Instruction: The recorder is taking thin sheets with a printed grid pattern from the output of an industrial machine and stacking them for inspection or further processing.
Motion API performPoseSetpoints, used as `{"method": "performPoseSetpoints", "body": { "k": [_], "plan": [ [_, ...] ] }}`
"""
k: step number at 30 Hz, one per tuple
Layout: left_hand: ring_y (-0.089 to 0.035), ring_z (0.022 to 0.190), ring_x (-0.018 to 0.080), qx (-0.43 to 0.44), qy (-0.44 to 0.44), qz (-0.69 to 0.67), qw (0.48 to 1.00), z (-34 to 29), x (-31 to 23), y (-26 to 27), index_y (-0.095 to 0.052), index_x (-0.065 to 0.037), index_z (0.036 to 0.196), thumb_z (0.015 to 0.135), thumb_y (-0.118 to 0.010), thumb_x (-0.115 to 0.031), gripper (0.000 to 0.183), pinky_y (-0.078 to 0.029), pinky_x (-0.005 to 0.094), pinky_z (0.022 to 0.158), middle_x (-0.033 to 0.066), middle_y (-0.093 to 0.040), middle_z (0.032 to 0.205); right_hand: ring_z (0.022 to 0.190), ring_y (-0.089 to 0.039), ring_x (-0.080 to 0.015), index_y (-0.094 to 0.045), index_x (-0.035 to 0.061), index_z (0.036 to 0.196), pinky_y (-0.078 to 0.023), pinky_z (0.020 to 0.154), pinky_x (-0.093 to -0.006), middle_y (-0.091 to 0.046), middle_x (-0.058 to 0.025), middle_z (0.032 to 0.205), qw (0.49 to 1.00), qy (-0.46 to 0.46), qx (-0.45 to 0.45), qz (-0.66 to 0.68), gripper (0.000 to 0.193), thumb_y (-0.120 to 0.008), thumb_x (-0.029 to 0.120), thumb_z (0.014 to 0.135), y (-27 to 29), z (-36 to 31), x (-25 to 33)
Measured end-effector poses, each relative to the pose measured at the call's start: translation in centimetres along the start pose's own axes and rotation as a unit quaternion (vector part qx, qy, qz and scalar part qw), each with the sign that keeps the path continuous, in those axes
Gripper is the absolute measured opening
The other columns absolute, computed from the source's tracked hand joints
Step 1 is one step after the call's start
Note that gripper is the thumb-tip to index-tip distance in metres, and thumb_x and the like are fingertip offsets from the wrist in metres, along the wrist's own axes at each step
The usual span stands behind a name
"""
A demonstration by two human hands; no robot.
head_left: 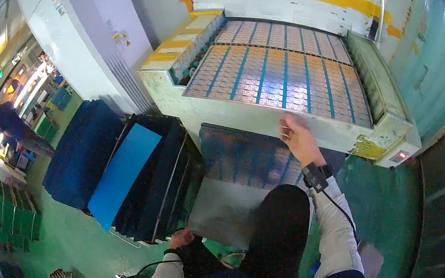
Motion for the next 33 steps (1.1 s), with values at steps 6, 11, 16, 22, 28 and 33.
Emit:
{"method": "performPoseSetpoints", "body": {
  "k": [6, 11, 16, 22, 28, 33],
  "plan": [
    [-0.064, 0.069, 0.0236, 0.136, 0.132, -0.396, 0.899, -0.1, 9.7, -4.1, -0.059, -0.011, 0.088, 0.076, -0.064, -0.033, 0.026, -0.05, 0.0359, 0.059, 0.0046, -0.064, 0.076, 0.056, -0.053, -0.0137, -0.06, 0.0055, 0.087, -0.043, 0.05, -0.0277, -0.058, -0.003, 0.072, 0.975, 0.052, -0.196, -0.093, 0.008, -0.061, 0.012, 0.083, 16.2, -1.4, -3.2],
    [-0.053, 0.079, 0.0243, 0.217, 0.26, -0.619, 0.709, 2.0, 7.6, -8.5, -0.05, -0.008, 0.083, 0.083, -0.056, -0.018, 0.012, -0.046, 0.032, 0.064, 0.0069, -0.05, 0.082, 0.058, -0.053, -0.0141, -0.061, 0.0016, 0.094, -0.043, 0.049, -0.0292, -0.056, -0.0024, 0.073, 0.888, 0.172, -0.409, -0.124, 0.017, -0.061, 0.008, 0.079, 34.4, -8.3, 0.4],
    [-0.058, 0.079, 0.0244, 0.097, 0.07, -0.173, 0.978, 1.1, 12.3, -5.3, -0.055, -0.008, 0.091, 0.083, -0.058, -0.025, 0.019, -0.049, 0.0343, 0.064, 0.0084, -0.058, 0.083, 0.067, -0.054, -0.0121, -0.06, 0.0002, 0.104, -0.044, 0.05, -0.026, -0.061, -0.006, 0.092, 0.879, 0.145, -0.383, -0.243, 0.033, -0.062, 0.003, 0.071, 30.5, -6.8, -1.1],
    [-0.063, 0.078, 0.0265, 0.097, 0.098, -0.137, 0.981, 1.0, 5.8, -4.0, -0.059, -0.014, 0.099, 0.077, -0.064, -0.034, 0.03, -0.051, 0.04, 0.066, 0.0064, -0.065, 0.08, 0.093, -0.057, -0.0169, -0.047, 0.0002, 0.127, -0.048, 0.068, -0.0274, -0.055, -0.0102, 0.121, 0.869, 0.129, -0.368, -0.306, 0.051, -0.057, 0.006, 0.077, 27.2, -8.7, -2.2],
    [-0.063, 0.076, 0.0281, 0.073, -0.02, 0.089, 0.993, 1.2, 5.7, -3.1, -0.06, -0.015, 0.1, 0.078, -0.066, -0.031, 0.028, -0.051, 0.0394, 0.066, 0.0053, -0.065, 0.079, 0.083, -0.057, -0.0148, -0.053, -0.0011, 0.117, -0.046, 0.065, -0.0277, -0.061, -0.0085, 0.103, 0.856, 0.163, -0.338, -0.356, 0.045, -0.065, 0.014, 0.077, 27.3, -8.8, -2.1],
    [-0.063, 0.078, 0.0278, 0.028, 0.1, -0.203, 0.974, -0.5, 5.9, -2.4, -0.062, -0.014, 0.098, 0.078, -0.066, -0.027, 0.024, -0.051, 0.039, 0.068, 0.0058, -0.065, 0.079, 0.062, -0.05, -0.0105, -0.059, -0.0024, 0.078, -0.042, 0.057, -0.0269, -0.058, -0.0043, 0.067, 0.79, 0.042, -0.238, -0.563, 0.03, -0.072, 0.023, 0.07, 24.1, -8.9, -0.8]
  ]
}}
Point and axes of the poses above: each hand's wrist, its own z-axis towards the middle knuckle, its own y-axis out of the back of the hand, x = y × z, the point moved 6 cm from there along z, towards the middle knuckle
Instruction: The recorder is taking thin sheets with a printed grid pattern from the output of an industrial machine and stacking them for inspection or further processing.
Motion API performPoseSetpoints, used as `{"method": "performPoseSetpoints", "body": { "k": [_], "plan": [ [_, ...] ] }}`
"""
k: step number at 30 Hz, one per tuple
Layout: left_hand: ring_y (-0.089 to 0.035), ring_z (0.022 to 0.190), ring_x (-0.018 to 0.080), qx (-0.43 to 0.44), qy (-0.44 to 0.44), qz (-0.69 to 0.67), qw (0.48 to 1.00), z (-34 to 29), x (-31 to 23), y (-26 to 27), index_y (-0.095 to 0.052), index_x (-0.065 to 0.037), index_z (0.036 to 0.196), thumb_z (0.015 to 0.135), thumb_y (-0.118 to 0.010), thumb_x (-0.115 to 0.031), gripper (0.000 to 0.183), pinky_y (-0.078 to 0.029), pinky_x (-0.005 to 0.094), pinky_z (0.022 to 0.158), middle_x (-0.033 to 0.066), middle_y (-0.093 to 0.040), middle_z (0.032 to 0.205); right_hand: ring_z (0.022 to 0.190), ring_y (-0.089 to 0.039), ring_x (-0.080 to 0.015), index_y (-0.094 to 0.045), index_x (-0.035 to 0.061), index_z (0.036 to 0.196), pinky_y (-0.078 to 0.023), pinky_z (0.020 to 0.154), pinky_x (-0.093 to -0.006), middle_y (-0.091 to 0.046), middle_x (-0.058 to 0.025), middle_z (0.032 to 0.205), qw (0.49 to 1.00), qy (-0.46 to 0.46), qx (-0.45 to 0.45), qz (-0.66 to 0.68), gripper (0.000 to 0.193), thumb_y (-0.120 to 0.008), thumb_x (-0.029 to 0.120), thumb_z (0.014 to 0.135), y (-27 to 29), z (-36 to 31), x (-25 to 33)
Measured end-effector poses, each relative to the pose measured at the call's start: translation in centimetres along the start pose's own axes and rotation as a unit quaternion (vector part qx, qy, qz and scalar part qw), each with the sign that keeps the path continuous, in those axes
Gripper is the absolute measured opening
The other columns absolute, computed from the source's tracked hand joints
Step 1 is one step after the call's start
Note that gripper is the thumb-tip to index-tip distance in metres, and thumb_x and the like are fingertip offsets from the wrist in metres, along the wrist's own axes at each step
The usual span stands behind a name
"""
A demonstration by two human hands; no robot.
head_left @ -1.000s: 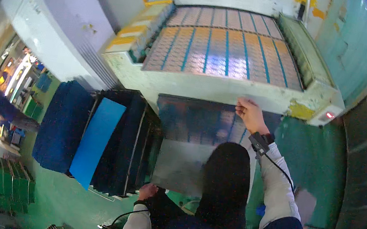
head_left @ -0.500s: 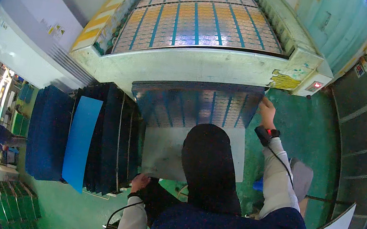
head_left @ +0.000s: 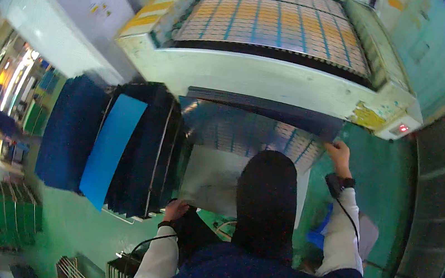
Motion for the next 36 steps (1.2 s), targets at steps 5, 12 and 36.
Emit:
{"method": "performPoseSetpoints", "body": {
  "k": [5, 12, 36],
  "plan": [
    [-0.063, 0.082, 0.0266, -0.024, -0.142, 0.278, 0.95, 1.1, -5.8, -1.1, -0.063, -0.014, 0.1, 0.074, -0.068, -0.023, 0.027, -0.05, 0.0381, 0.069, 0.0071, -0.065, 0.085, 0.06, -0.051, -0.0115, -0.057, -0.0007, 0.069, -0.042, 0.055, -0.0304, -0.058, -0.0045, 0.064, 0.966, 0.077, 0.177, -0.171, 0.023, -0.072, 0.017, 0.063, 0.8, 0.4, 0.6],
    [-0.062, 0.083, 0.0266, -0.015, -0.01, 0.204, 0.979, -0.5, -3.6, -0.2, -0.064, -0.015, 0.096, 0.073, -0.065, -0.029, 0.027, -0.05, 0.0411, 0.071, 0.0082, -0.064, 0.089, 0.067, -0.061, -0.0304, -0.064, 0.0025, 0.08, -0.047, 0.06, -0.0357, -0.064, -0.0149, 0.074, 0.903, 0.265, 0.268, -0.206, 0.023, -0.069, 0.022, 0.069, -11.2, -0.9, 6.7],
    [-0.063, 0.071, 0.0214, -0.079, 0.108, -0.214, 0.968, 0.3, 1.9, -1.9, -0.061, -0.005, 0.089, 0.08, -0.062, -0.035, 0.032, -0.051, 0.0368, 0.062, 0.0107, -0.064, 0.078, 0.075, -0.046, -0.0178, -0.06, -0.001, 0.09, -0.038, 0.071, -0.0309, -0.053, -0.0056, 0.086, 0.931, 0.262, -0.001, 0.255, 0.023, -0.059, 0.021, 0.086, -1.6, -4.3, 25.5]
  ]
}}
Point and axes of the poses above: each hand's wrist, its own z-axis towards the middle knuckle, its own y-axis out of the back of the hand, x = y × z, the point moved 6 cm from there along z, towards the middle knuckle
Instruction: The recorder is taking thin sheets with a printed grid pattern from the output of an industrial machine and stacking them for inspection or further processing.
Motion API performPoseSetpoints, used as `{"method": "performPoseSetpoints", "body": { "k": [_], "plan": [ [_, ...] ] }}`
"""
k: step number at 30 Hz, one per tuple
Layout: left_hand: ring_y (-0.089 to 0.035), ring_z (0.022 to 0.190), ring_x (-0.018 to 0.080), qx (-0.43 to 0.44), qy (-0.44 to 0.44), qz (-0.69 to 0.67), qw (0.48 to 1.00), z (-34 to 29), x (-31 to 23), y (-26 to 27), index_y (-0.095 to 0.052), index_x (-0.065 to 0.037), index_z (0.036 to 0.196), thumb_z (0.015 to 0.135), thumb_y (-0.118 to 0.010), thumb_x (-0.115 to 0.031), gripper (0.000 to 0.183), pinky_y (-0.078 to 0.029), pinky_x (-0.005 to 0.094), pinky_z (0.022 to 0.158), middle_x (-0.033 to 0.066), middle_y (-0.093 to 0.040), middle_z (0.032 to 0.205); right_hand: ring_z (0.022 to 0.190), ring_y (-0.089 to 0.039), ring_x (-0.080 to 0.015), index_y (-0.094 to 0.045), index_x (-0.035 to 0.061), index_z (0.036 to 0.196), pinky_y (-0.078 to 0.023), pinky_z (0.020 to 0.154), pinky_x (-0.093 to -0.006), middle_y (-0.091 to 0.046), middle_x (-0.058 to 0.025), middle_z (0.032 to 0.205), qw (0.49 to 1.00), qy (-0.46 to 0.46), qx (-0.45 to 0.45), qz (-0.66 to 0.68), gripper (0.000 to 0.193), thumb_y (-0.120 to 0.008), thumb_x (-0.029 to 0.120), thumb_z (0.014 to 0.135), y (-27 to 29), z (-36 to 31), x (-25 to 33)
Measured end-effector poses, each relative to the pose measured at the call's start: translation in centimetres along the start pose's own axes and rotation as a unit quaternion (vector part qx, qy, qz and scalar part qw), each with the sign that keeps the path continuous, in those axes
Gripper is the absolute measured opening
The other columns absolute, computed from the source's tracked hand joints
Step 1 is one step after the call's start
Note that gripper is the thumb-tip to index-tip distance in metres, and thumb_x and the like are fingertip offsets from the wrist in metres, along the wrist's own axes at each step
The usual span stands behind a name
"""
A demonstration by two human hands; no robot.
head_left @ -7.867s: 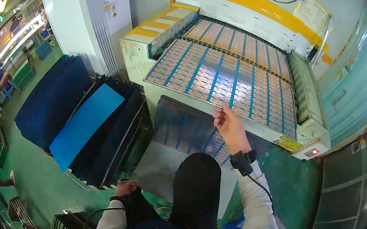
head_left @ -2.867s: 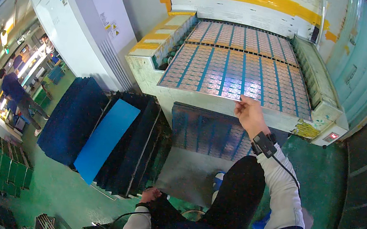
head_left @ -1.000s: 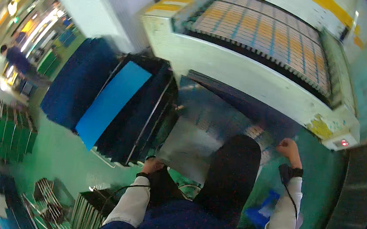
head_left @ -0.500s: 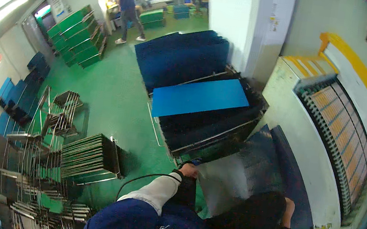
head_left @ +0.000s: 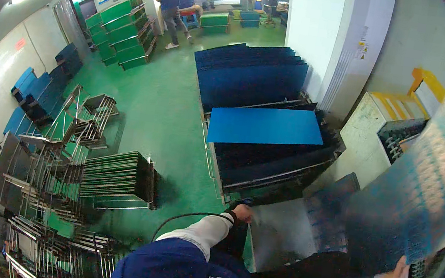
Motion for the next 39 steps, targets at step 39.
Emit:
{"method": "performPoseSetpoints", "body": {
  "k": [39],
  "plan": [
    [-0.064, 0.08, 0.0197, 0.071, -0.204, 0.246, 0.945, -1.8, -5.2, -0.4, -0.057, -0.004, 0.092, 0.088, -0.051, -0.019, 0.017, -0.051, 0.0299, 0.066, 0.0079, -0.064, 0.086, 0.091, -0.057, -0.0228, -0.052, -0.0011, 0.099, -0.049, 0.077, -0.0299, -0.057, -0.0115, 0.097, 0.808, -0.346, 0.094, 0.467, 0.017, -0.057, 0.012, 0.089, -12.8, -1.3, -3.2]
  ]
}}
Point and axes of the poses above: each hand's wrist, its own z-axis towards the middle knuckle, its own y-axis out of the back of the hand, x = y × z, the point moved 6 cm from there along z, towards the middle knuckle
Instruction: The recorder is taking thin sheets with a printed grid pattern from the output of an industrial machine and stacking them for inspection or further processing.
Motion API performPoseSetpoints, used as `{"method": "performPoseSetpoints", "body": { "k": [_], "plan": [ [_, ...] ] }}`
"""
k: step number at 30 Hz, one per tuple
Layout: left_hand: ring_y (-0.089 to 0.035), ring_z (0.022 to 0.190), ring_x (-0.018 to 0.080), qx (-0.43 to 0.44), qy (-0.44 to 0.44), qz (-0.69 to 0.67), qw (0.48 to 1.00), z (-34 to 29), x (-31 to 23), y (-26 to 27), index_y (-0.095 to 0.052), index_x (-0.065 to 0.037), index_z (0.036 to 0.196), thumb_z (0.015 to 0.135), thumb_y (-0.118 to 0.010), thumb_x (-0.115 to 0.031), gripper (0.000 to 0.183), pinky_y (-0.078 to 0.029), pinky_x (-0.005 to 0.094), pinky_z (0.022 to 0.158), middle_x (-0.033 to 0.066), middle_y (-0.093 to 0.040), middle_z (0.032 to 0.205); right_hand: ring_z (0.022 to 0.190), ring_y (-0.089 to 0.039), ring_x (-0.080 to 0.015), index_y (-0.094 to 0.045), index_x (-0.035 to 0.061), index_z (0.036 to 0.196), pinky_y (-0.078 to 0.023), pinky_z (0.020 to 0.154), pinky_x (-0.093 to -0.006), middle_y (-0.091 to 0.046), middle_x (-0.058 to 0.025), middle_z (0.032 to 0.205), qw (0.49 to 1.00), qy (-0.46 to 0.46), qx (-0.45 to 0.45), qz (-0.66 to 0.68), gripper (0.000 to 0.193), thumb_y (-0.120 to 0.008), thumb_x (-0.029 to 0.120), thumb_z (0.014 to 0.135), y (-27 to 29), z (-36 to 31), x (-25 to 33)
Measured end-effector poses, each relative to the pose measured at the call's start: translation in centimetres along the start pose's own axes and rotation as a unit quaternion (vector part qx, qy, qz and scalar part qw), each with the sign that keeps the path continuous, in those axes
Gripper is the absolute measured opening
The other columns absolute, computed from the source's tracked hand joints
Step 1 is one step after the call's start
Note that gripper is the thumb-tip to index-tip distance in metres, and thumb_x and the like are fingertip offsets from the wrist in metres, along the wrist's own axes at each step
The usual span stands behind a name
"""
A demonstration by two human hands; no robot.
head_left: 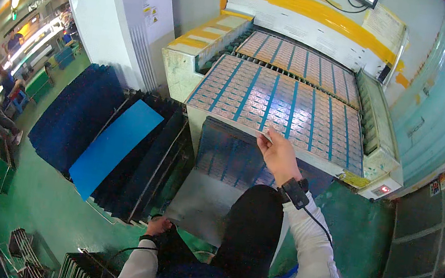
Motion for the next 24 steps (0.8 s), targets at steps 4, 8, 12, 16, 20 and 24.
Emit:
{"method": "performPoseSetpoints", "body": {
  "k": [4, 8, 12, 16, 20, 24],
  "plan": [
    [-0.064, 0.079, 0.021, -0.005, 0.018, -0.039, 0.999, -0.3, 0.3, 0.4, -0.057, -0.002, 0.091, 0.09, -0.05, -0.023, 0.023, -0.051, 0.0307, 0.066, 0.0097, -0.064, 0.09, 0.089, -0.057, -0.0235, -0.051, -0.0017, 0.1, -0.05, 0.077, -0.0311, -0.056, -0.0118, 0.097, 1.0, 0.003, -0.015, 0.012, 0.018, -0.057, 0.012, 0.088, 0.2, 1.0, 0.0],
    [-0.064, 0.083, 0.0235, 0.03, 0.079, -0.114, 0.99, -0.1, 1.4, 0.4, -0.056, 0.0, 0.093, 0.092, -0.049, -0.024, 0.026, -0.053, 0.0334, 0.069, 0.0128, -0.063, 0.091, 0.087, -0.057, -0.027, -0.048, -0.0034, 0.1, -0.051, 0.076, -0.0343, -0.053, -0.0127, 0.096, 0.999, 0.014, -0.023, 0.034, 0.02, -0.057, 0.009, 0.088, -0.3, 1.4, 0.2],
    [-0.064, 0.079, 0.0247, -0.044, 0.083, -0.258, 0.962, -0.4, 2.9, 0.2, -0.055, 0.003, 0.095, 0.091, -0.05, -0.023, 0.027, -0.054, 0.034, 0.067, 0.0135, -0.062, 0.088, 0.087, -0.057, -0.0271, -0.048, -0.0034, 0.1, -0.05, 0.078, -0.0345, -0.051, -0.013, 0.096, 0.999, 0.018, -0.024, 0.038, 0.021, -0.058, 0.01, 0.088, 0.1, 2.2, 0.4],
    [-0.064, 0.076, 0.0262, -0.049, 0.232, -0.491, 0.839, 0.1, 4.9, -1.9, -0.055, 0.004, 0.095, 0.09, -0.053, -0.021, 0.026, -0.054, 0.0344, 0.063, 0.0138, -0.062, 0.086, 0.086, -0.057, -0.0268, -0.048, -0.0029, 0.099, -0.051, 0.077, -0.0339, -0.052, -0.0128, 0.095, 0.999, 0.023, -0.028, 0.025, 0.02, -0.058, 0.01, 0.088, 0.8, 2.8, 0.8],
    [-0.064, 0.076, 0.0272, -0.047, 0.264, -0.497, 0.825, 0.5, 4.0, -2.3, -0.055, 0.004, 0.094, 0.09, -0.055, -0.02, 0.024, -0.055, 0.0352, 0.064, 0.0137, -0.062, 0.084, 0.085, -0.057, -0.0261, -0.048, -0.0014, 0.097, -0.052, 0.074, -0.0333, -0.053, -0.0117, 0.094, 0.999, 0.028, -0.025, 0.019, 0.018, -0.057, 0.01, 0.088, 1.3, 3.7, 2.0],
    [-0.064, 0.076, 0.0281, -0.029, 0.231, -0.546, 0.805, 0.0, 5.2, -1.9, -0.054, 0.004, 0.092, 0.089, -0.056, -0.019, 0.023, -0.055, 0.0363, 0.065, 0.0148, -0.061, 0.084, 0.084, -0.057, -0.0259, -0.049, -0.0009, 0.096, -0.053, 0.07, -0.0325, -0.054, -0.0119, 0.093, 0.999, 0.024, -0.028, 0.027, 0.018, -0.058, 0.011, 0.087, 1.0, 4.9, 2.0]
  ]
}}
Point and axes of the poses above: each hand's wrist, its own z-axis towards the middle knuckle, its own y-axis out of the back of the hand, x = y × z, the point moved 6 cm from there along z, towards the middle knuckle
